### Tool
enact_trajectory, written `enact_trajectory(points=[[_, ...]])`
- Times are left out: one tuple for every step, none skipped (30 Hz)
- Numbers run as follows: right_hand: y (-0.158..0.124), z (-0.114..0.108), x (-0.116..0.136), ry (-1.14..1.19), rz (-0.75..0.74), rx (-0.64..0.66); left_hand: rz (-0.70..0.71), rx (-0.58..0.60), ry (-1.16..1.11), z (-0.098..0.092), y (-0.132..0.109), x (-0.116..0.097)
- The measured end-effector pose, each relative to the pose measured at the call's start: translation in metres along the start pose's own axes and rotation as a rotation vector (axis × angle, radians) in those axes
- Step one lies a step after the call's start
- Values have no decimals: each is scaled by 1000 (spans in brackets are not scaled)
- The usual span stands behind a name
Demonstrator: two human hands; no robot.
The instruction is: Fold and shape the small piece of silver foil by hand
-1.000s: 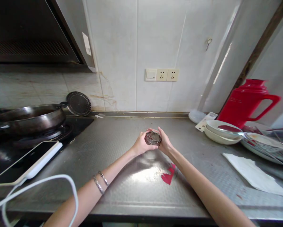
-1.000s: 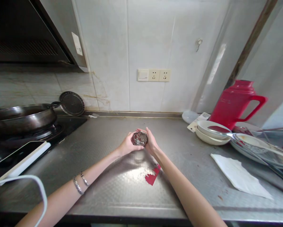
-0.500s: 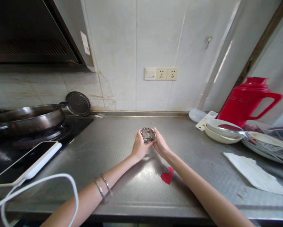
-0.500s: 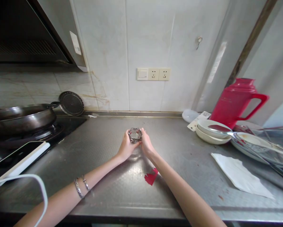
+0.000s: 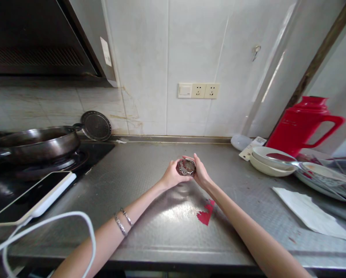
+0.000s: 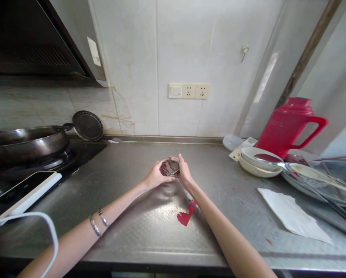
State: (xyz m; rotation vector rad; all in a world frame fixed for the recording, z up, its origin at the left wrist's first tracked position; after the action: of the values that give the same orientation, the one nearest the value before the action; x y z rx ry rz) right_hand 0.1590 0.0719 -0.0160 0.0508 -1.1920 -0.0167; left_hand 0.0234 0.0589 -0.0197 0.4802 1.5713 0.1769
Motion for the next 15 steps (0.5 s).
enact_trajectory(points=[[0, -1, 1, -38, -5, 23, -3, 3, -2, -1, 0, 1], [-1, -2, 3, -70, -7, 43, -13, 10, -13, -2, 0, 1], [-1, -3, 4, -94, -13, 62, -28, 14, -33, -3, 0, 1], [-2, -3, 5, -107, -28, 76, -46, 23, -60, -3, 1, 1], [-2, -4, 6, -109, -50, 87, -64, 40, -93, -4, 1, 0], [-2, -3, 7, -104, -73, 94, -81, 62, -128, -3, 1, -1], [-3, -3, 8, -97, -92, 97, -93, 87, -165, -3, 2, -3], [-3, -2, 8, -88, -98, 95, -99, 108, -201, -2, 2, -5], [-3, 0, 8, -76, -87, 89, -99, 126, -233, -2, 2, -6], [-3, 1, 7, -60, -59, 84, -94, 138, -258, -1, 2, -8], [-3, 3, 5, -40, -26, 80, -85, 143, -275, 0, 2, -9], [-3, 5, 4, -14, 2, 74, -75, 144, -286, 1, 2, -10], [-3, 7, 3, 12, 19, 65, -64, 145, -294, 2, 2, -11], [-3, 8, 2, 36, 26, 55, -56, 146, -299, 3, 2, -11], [-3, 9, 1, 51, 23, 35, -51, 146, -303, 3, 2, -12]])
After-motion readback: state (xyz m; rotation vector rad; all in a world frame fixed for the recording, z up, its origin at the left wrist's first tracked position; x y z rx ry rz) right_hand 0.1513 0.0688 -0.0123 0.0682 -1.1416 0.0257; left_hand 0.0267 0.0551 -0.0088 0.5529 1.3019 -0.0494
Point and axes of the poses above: each hand's wrist, its own y-axis towards the middle knuckle, its own z-axis out of the palm, x = y × z, the point moved 2 cm from there along y, towards the middle knuckle, and after that the axes turned 4 degrees about -y, right-handed, at the moved point
